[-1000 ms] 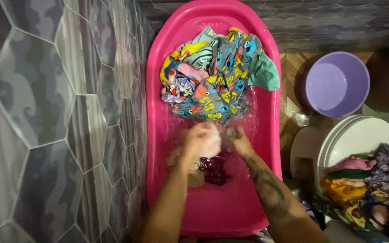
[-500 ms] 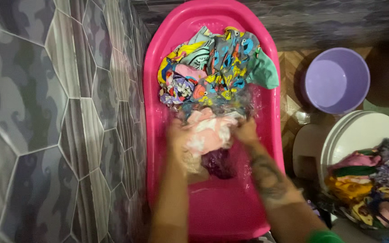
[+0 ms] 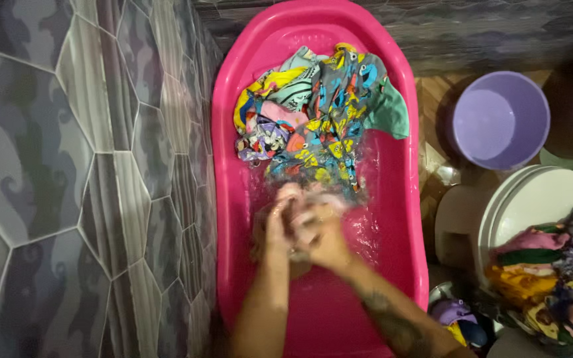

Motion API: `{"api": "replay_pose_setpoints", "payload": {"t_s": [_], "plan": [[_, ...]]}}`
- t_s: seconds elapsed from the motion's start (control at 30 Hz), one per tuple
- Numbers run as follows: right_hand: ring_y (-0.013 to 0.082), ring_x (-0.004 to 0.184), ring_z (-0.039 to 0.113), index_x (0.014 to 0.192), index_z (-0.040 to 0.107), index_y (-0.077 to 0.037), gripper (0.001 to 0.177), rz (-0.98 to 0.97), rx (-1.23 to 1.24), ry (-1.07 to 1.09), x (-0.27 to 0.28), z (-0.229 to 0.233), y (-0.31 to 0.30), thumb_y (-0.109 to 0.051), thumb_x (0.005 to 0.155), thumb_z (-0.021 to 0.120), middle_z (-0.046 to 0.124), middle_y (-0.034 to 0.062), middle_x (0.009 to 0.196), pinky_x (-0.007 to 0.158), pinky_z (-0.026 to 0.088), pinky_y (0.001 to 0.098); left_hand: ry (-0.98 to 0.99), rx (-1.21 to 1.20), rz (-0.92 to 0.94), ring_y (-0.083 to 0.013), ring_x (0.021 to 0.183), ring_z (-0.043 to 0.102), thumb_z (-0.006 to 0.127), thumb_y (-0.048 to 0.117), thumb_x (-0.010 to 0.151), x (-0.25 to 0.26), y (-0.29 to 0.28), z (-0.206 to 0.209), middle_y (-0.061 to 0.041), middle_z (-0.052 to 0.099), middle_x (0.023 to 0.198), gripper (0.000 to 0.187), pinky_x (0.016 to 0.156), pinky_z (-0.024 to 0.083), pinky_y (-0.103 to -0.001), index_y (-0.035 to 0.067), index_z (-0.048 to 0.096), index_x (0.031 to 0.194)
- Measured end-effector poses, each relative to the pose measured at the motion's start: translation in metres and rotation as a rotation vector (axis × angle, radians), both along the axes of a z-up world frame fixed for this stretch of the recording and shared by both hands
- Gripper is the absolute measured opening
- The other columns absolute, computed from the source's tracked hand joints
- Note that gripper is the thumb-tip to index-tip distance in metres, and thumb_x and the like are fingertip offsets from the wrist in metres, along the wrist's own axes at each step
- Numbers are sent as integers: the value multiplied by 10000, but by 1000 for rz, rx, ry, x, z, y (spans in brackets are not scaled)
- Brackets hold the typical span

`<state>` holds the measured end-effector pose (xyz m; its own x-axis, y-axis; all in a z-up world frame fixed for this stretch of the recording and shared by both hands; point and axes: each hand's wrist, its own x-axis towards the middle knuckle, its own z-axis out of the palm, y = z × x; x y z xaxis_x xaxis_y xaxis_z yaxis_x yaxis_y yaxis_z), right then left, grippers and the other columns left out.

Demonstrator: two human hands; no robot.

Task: The person hand washes a pile of colorful clothes in a pink basin filled with soapy water. They repeatedly submerge, agitate, and wring out individual garments, then place them into a white bucket beside the basin.

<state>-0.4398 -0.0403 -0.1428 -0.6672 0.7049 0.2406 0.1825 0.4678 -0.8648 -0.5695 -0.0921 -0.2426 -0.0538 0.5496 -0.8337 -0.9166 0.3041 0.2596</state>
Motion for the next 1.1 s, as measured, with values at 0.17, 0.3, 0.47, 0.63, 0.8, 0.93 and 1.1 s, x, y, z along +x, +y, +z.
{"api": "replay_pose_setpoints", "payload": {"t_s": [0.17, 0.3, 0.47, 0.63, 0.8, 0.93, 1.1], "plan": [[301, 1011, 648, 758, 735, -114, 257, 136, 298, -235, -23, -1, -18, -308, 662, 874, 692, 100, 998, 855, 489, 473, -11, 59, 108, -344, 1177, 543, 608, 202, 987, 32, 23, 23, -167, 508, 1325, 352, 979, 484, -452, 131, 493, 1312], [278, 727, 665, 796, 750, -106, 308, -56, 188, -232, -10, -66, 46, -389, 731, 852, 698, 125, 834, 627, 543, 404, 78, 53, 21, -374, 1231, 524, 597, 244, 1002, 29, 23, 36, -179, 480, 1391, 404, 1020, 467, -476, 149, 472, 1375], [282, 649, 674, 898, 739, -50, 388, -415, -314, -593, 47, -134, 100, -436, 934, 728, 723, 150, 760, 570, 525, 426, 1029, -232, -375, -411, 1299, 500, 584, 297, 1021, 8, 15, 46, -193, 444, 1473, 471, 1071, 446, -505, 172, 446, 1453], [275, 918, 724, 1205, 611, -129, 568, -322, 654, -920, 53, -154, 34, -377, 708, 729, 718, 133, 1071, 748, 592, 479, 1701, -479, -1253, -471, 1383, 425, 592, 354, 945, 3, 1, 33, -215, 336, 1589, 670, 1100, 394, -543, 224, 371, 1564], [321, 1039, 717, 1434, 497, -86, 625, -173, -536, -1337, 66, -112, 30, -300, 892, 722, 688, 159, 1150, 890, 624, 477, 1023, -430, -427, -291, 1366, 521, 666, 325, 838, 0, -20, 21, -96, 414, 1582, 791, 1103, 505, -365, 155, 360, 1547], [274, 1036, 663, 1002, 748, -135, 249, -216, -346, -484, 25, -45, 20, -250, 782, 772, 708, 96, 1085, 932, 535, 422, 1092, -461, -722, -335, 1371, 423, 630, 392, 939, 5, 9, 17, -81, 378, 1595, 475, 1074, 410, -416, 238, 608, 1388], [293, 1086, 626, 885, 687, -86, 206, 140, 12, 148, -15, 22, -32, -194, 742, 789, 681, 102, 1090, 991, 479, 441, -53, 16, 73, -348, 1357, 427, 602, 394, 954, 34, 22, 18, -112, 400, 1569, 514, 1079, 393, -457, 202, 546, 1427]]}}
